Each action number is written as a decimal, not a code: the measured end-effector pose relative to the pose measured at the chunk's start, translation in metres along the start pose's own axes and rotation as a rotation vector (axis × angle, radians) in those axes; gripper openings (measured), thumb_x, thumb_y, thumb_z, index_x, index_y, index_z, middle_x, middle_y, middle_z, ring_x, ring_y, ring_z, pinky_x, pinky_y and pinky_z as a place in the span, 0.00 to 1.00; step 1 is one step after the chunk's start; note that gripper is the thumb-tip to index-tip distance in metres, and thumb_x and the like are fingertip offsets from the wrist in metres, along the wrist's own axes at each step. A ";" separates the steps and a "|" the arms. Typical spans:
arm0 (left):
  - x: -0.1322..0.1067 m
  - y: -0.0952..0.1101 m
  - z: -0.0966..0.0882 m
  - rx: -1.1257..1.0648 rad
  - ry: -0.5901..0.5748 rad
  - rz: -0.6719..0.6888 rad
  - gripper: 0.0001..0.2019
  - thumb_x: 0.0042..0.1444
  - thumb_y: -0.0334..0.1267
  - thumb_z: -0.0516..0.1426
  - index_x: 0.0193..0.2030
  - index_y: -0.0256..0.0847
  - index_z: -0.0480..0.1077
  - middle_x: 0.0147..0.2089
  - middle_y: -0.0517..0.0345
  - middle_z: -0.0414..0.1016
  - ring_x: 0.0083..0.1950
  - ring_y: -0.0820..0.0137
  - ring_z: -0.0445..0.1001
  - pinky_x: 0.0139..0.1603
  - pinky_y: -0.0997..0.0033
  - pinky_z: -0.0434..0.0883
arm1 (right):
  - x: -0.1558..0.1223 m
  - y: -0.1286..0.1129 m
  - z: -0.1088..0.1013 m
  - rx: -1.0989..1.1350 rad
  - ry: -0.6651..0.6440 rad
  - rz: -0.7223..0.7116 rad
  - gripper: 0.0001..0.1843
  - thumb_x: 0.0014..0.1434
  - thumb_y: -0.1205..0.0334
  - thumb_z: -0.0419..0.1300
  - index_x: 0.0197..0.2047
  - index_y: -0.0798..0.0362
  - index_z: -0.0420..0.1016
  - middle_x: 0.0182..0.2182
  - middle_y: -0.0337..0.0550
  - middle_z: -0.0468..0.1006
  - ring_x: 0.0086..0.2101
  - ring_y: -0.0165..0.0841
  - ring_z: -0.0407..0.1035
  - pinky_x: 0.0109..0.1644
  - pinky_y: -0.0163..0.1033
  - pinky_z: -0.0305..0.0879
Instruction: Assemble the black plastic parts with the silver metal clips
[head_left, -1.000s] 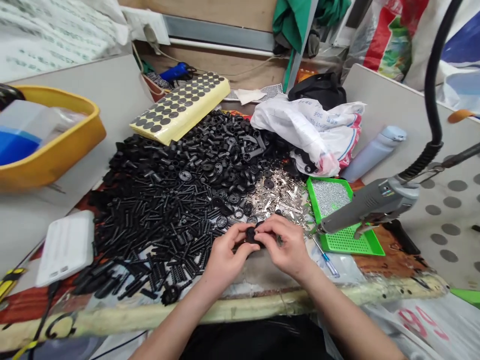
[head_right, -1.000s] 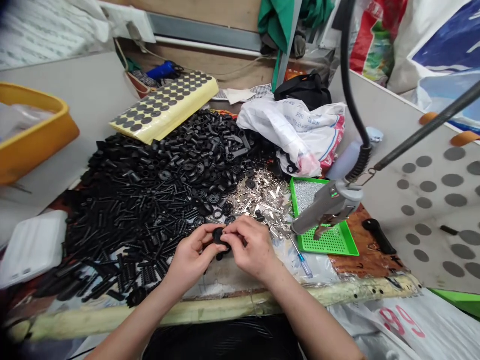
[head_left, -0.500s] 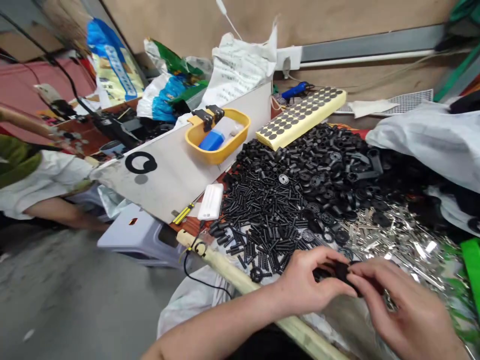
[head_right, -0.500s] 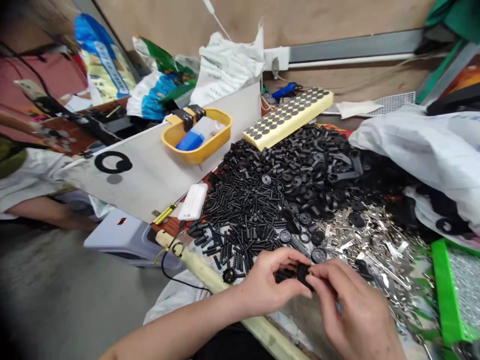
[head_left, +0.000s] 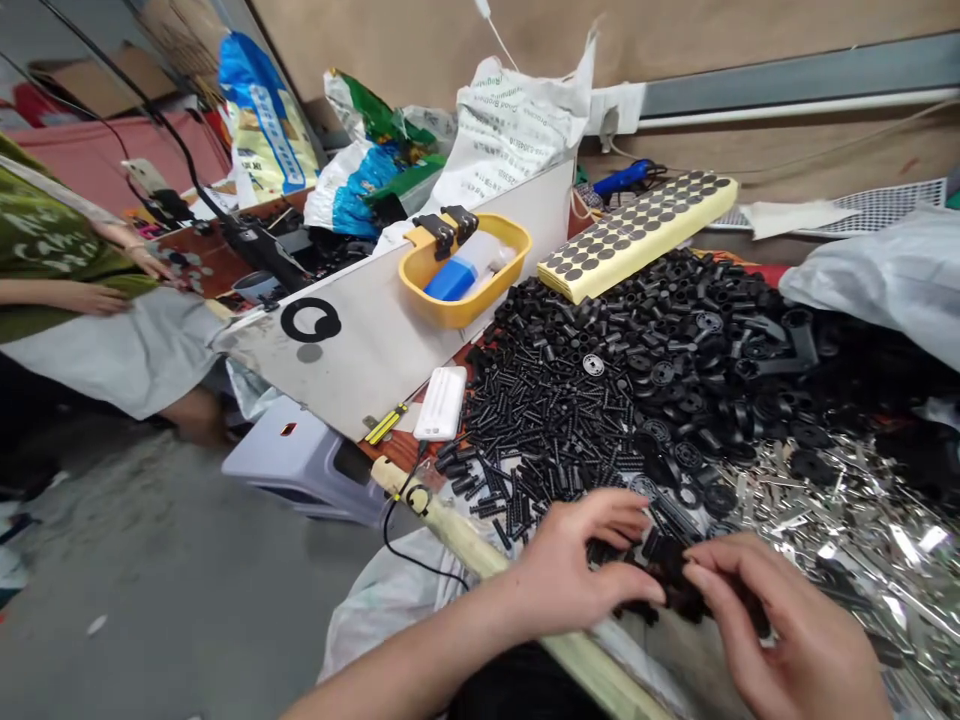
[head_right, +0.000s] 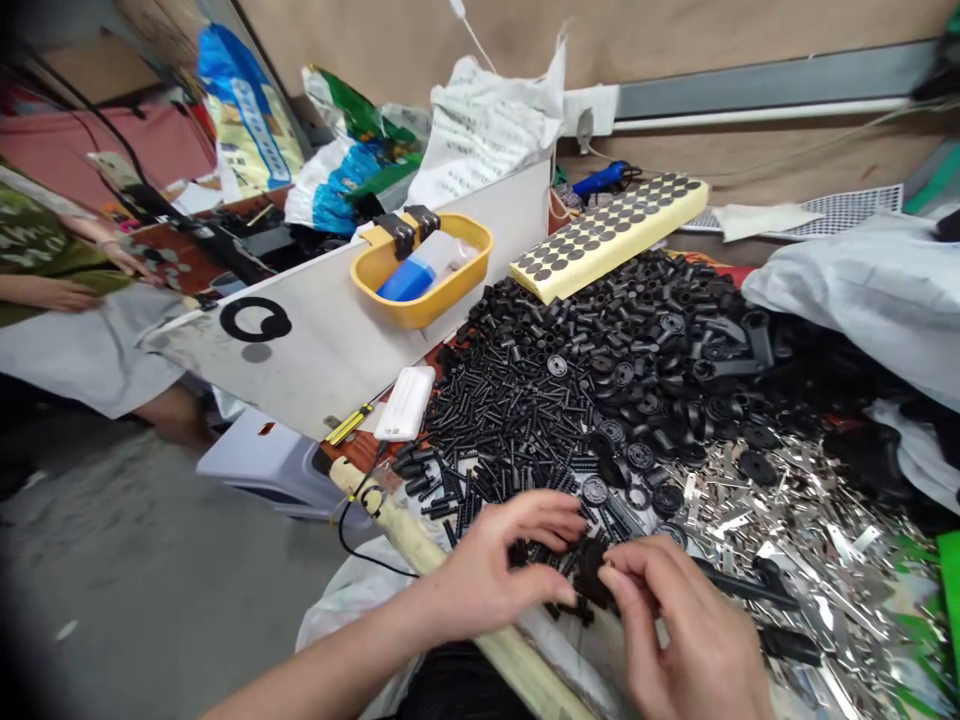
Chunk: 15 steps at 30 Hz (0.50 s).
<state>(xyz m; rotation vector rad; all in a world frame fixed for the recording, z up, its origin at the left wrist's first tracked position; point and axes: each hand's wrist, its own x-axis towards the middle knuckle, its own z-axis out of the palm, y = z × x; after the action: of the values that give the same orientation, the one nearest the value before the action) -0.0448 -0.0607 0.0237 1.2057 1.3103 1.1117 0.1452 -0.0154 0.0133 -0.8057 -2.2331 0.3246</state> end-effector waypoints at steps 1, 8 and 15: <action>-0.001 0.000 -0.015 0.093 0.098 -0.010 0.25 0.42 0.36 0.66 0.51 0.39 0.71 0.42 0.50 0.80 0.40 0.65 0.77 0.43 0.67 0.73 | 0.000 0.001 -0.001 -0.003 -0.005 0.009 0.06 0.64 0.63 0.52 0.36 0.51 0.68 0.29 0.41 0.74 0.27 0.30 0.72 0.30 0.32 0.67; 0.001 -0.015 -0.130 0.953 0.597 -0.205 0.08 0.51 0.36 0.58 0.38 0.40 0.75 0.35 0.50 0.78 0.40 0.58 0.75 0.43 0.60 0.69 | -0.002 0.016 0.002 0.022 -0.059 0.026 0.04 0.63 0.63 0.53 0.36 0.51 0.68 0.28 0.41 0.74 0.25 0.31 0.72 0.28 0.33 0.68; 0.012 -0.025 -0.142 1.109 0.430 -0.220 0.05 0.46 0.31 0.58 0.24 0.43 0.75 0.32 0.50 0.79 0.40 0.55 0.75 0.41 0.62 0.67 | -0.006 0.016 0.010 0.071 -0.103 0.060 0.03 0.63 0.65 0.53 0.37 0.51 0.67 0.28 0.41 0.73 0.25 0.30 0.71 0.27 0.32 0.67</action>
<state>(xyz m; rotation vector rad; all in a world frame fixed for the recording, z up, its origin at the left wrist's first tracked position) -0.1886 -0.0508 0.0094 1.5502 2.4911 0.4308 0.1483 -0.0070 -0.0039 -0.8364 -2.2816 0.4810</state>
